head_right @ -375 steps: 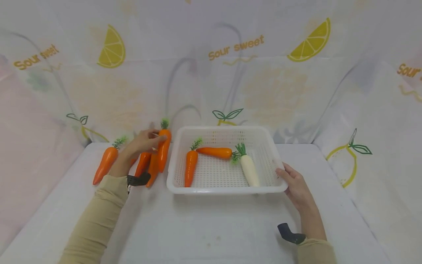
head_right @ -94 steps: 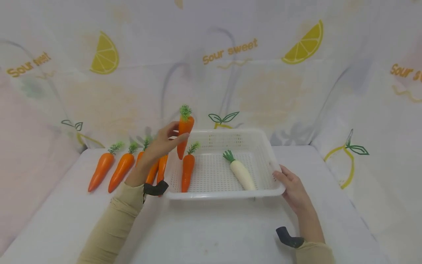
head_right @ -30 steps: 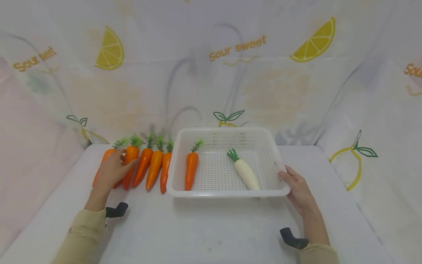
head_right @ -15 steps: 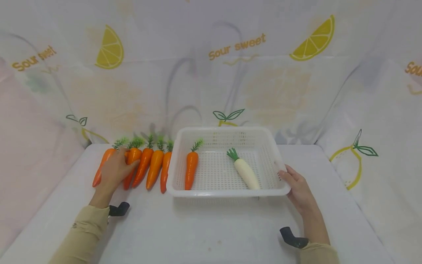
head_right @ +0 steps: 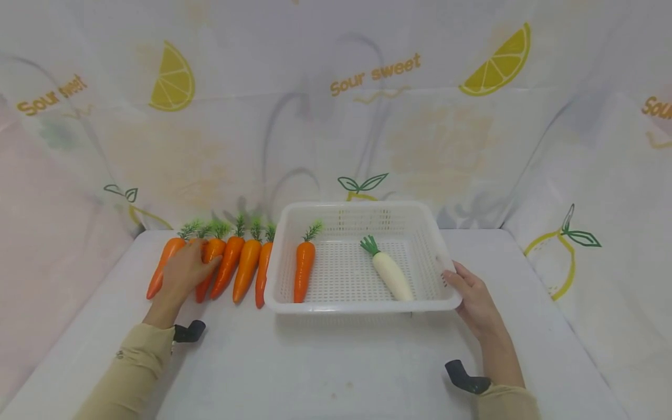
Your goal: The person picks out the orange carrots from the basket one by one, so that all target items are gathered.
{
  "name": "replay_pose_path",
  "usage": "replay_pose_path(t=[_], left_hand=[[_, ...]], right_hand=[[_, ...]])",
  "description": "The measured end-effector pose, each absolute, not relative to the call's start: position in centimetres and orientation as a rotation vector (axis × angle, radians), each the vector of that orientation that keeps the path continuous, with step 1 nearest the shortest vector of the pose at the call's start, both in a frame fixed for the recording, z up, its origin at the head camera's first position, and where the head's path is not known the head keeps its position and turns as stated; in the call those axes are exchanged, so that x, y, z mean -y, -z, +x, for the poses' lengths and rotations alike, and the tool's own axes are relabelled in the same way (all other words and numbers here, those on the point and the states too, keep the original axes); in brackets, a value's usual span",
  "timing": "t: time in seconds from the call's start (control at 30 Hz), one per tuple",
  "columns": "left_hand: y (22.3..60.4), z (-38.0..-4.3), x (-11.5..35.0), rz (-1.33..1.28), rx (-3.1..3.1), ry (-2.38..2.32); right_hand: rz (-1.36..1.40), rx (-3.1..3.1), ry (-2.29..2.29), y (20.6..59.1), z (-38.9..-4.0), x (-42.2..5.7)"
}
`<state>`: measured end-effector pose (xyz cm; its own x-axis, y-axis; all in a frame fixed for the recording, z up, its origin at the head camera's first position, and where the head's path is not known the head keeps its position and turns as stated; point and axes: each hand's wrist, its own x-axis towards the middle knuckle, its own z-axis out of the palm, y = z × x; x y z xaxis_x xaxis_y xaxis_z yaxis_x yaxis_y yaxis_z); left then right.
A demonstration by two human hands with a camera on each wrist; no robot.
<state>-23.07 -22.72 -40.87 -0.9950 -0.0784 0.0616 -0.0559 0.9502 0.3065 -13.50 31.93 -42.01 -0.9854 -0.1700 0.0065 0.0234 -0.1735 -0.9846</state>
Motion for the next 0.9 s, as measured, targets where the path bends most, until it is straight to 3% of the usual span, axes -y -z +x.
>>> replay_pose_path(t=[0.57,0.9], left_hand=[[40.3,-23.4,22.4,0.060,3.013,0.480],[38.0,-23.0,19.3,-0.045,2.962,0.549]], right_hand=[[-0.200,-1.923,2.314,41.8,-13.4,-31.9],[-0.191,-1.904,2.324,41.8,-13.4,-32.0]])
